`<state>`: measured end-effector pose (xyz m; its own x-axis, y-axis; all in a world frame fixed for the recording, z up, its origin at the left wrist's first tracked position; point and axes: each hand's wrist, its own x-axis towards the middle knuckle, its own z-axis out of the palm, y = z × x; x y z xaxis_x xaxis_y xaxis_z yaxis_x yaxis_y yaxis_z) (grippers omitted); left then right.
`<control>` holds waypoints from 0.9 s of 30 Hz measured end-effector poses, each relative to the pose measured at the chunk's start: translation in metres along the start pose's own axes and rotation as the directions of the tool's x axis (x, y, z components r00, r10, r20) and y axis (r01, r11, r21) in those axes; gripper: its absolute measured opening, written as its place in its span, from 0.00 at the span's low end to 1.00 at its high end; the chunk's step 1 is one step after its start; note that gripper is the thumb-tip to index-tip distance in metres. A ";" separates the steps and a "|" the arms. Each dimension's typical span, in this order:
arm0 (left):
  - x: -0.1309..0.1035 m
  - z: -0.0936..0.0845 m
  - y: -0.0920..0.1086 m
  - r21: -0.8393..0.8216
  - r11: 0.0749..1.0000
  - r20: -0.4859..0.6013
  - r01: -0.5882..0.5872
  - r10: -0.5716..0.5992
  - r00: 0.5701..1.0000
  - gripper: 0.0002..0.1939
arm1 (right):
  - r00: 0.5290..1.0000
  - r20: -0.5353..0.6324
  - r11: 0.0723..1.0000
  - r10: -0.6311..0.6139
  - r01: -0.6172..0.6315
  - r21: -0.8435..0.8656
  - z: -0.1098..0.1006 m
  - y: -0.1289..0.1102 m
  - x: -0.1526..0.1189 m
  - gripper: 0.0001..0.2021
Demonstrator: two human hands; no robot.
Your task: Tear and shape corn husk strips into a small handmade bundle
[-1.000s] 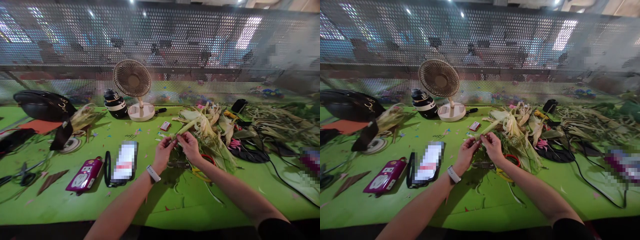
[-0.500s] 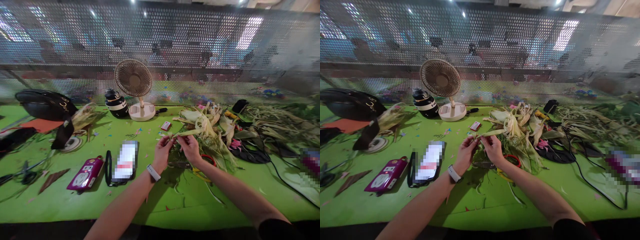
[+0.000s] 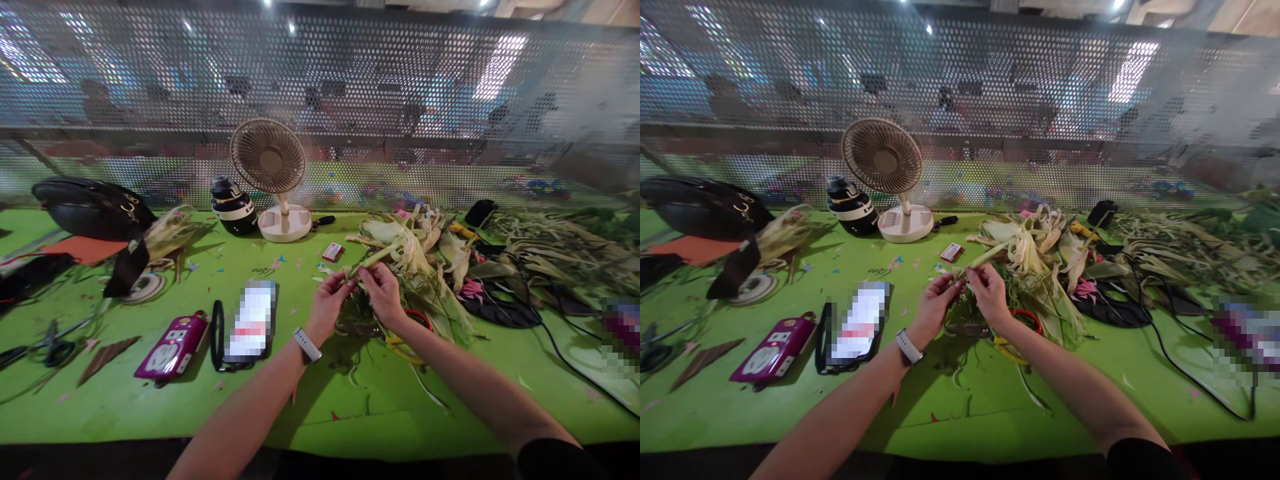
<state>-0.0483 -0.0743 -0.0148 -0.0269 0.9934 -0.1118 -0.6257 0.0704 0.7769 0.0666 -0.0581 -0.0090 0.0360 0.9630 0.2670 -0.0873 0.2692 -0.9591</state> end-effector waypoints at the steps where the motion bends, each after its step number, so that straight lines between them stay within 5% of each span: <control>1: 0.000 0.000 0.000 0.028 1.000 0.011 -0.008 0.008 1.000 0.20 | 0.999 0.001 0.999 0.032 -0.032 0.004 -0.001 0.000 0.001 0.15; 10: -0.004 0.002 0.005 0.098 0.990 0.008 -0.105 0.105 0.994 0.23 | 0.940 -0.069 0.939 0.334 -0.325 0.111 0.001 0.002 0.005 0.22; 14: -0.002 0.001 0.004 0.080 0.991 0.004 -0.104 0.104 0.995 0.23 | 0.926 0.070 0.905 0.372 -0.378 0.194 0.002 -0.001 0.003 0.20; 18: 0.002 -0.001 0.000 -0.036 0.999 -0.054 -0.019 0.018 0.998 0.23 | 0.973 -0.015 0.957 0.231 -0.224 0.186 0.003 0.002 0.000 0.17; 21: 0.004 -0.001 0.000 -0.158 0.985 -0.090 0.064 -0.078 0.993 0.22 | 0.998 -0.057 1.000 0.013 -0.012 0.014 0.003 0.007 -0.002 0.12; 24: 0.004 0.000 0.003 -0.208 0.971 -0.066 0.115 -0.131 0.989 0.19 | 0.967 -0.039 0.952 -0.251 0.239 -0.189 0.001 0.008 -0.004 0.07; 27: 0.002 0.001 0.004 -0.225 0.967 -0.043 0.119 -0.132 0.990 0.19 | 0.942 -0.010 0.914 -0.335 0.322 -0.248 0.001 0.005 -0.007 0.06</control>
<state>-0.0501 -0.0715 -0.0111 0.0218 0.9706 -0.2398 -0.7834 0.1656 0.5990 0.0653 -0.0636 -0.0155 0.0731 0.8172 0.5718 0.1783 0.5533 -0.8136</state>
